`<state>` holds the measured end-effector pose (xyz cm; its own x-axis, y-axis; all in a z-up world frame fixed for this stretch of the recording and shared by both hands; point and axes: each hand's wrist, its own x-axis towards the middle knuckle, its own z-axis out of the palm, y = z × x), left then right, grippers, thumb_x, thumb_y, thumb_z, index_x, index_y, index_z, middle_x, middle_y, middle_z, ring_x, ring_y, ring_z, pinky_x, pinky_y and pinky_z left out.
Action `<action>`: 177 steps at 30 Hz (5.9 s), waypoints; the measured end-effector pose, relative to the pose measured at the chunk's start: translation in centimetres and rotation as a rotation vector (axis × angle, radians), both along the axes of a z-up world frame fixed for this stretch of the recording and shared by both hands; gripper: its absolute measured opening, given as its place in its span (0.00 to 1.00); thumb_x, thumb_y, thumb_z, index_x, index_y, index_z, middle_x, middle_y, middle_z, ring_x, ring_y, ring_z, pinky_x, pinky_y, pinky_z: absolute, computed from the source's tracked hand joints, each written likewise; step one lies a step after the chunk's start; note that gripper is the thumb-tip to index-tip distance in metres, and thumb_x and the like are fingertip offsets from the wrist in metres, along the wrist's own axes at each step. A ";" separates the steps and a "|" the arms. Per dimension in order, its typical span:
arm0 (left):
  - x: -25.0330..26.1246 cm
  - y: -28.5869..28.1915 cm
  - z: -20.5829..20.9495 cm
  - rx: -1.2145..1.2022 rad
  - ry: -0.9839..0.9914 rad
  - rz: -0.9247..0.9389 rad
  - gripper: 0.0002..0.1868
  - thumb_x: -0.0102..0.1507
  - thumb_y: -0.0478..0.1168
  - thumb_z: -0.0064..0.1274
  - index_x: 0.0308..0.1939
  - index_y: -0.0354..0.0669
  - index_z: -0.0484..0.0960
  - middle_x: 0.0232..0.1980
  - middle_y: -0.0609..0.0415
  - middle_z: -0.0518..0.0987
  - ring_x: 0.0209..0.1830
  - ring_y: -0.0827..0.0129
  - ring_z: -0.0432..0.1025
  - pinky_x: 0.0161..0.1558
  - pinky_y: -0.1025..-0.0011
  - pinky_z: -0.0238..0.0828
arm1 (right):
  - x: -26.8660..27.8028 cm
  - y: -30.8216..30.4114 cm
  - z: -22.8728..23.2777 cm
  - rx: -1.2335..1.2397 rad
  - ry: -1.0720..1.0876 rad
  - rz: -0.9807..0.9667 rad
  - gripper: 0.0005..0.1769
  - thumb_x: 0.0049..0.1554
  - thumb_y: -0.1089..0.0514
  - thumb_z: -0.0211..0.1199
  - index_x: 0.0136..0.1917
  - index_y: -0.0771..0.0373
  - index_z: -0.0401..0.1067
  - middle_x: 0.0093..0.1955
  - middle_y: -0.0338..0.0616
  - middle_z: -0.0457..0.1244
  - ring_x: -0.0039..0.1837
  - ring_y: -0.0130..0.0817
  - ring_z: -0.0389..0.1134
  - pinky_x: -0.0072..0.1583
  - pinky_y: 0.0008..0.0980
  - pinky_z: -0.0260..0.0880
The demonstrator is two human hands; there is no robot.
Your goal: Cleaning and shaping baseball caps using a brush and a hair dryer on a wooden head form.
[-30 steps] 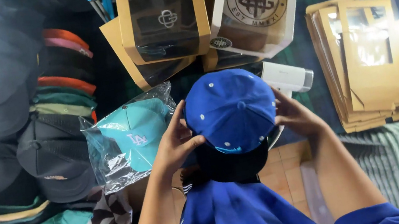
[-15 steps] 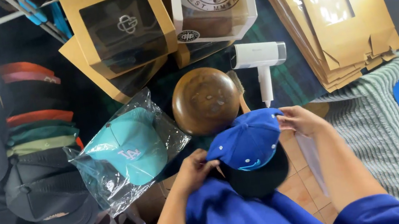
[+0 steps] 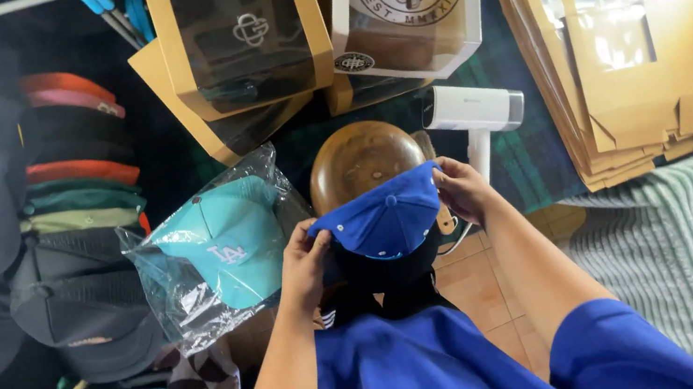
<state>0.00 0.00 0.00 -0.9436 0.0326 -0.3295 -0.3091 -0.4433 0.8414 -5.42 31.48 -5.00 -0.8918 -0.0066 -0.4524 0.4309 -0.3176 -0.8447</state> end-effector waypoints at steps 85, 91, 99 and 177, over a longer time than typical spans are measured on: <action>-2.3 9.4 17.8 0.266 0.430 -0.588 0.35 0.63 0.60 0.53 0.66 0.39 0.77 0.70 0.45 0.69 0.65 0.56 0.70 0.61 0.62 0.71 | 1.4 -0.7 14.8 -0.298 -0.163 -0.010 0.24 0.61 0.64 0.57 0.70 0.63 0.68 0.61 0.67 0.66 0.63 0.61 0.68 0.64 0.69 0.66; -1.8 14.8 19.2 -0.426 0.492 -0.370 0.29 0.57 0.54 0.66 0.57 0.43 0.80 0.38 0.52 0.83 0.32 0.60 0.79 0.32 0.66 0.79 | 2.5 0.1 12.0 -0.315 -0.146 -0.065 0.22 0.61 0.64 0.57 0.68 0.63 0.69 0.58 0.66 0.66 0.61 0.60 0.69 0.63 0.68 0.67; -4.1 14.3 19.8 -0.542 0.187 -0.251 0.26 0.55 0.52 0.67 0.47 0.51 0.68 0.36 0.60 0.86 0.37 0.61 0.83 0.41 0.64 0.80 | 1.9 3.1 5.7 -0.364 -0.095 -0.089 0.19 0.61 0.65 0.56 0.66 0.64 0.70 0.55 0.66 0.67 0.58 0.59 0.70 0.62 0.66 0.68; 2.2 6.1 1.9 -0.760 0.144 0.486 0.23 0.71 0.30 0.44 0.71 0.46 0.73 0.59 0.45 0.73 0.56 0.60 0.75 0.56 0.61 0.78 | 1.6 -7.3 10.6 0.520 0.616 -0.080 0.07 0.71 0.58 0.45 0.57 0.59 0.64 0.79 0.50 0.53 0.82 0.47 0.50 0.77 0.54 0.49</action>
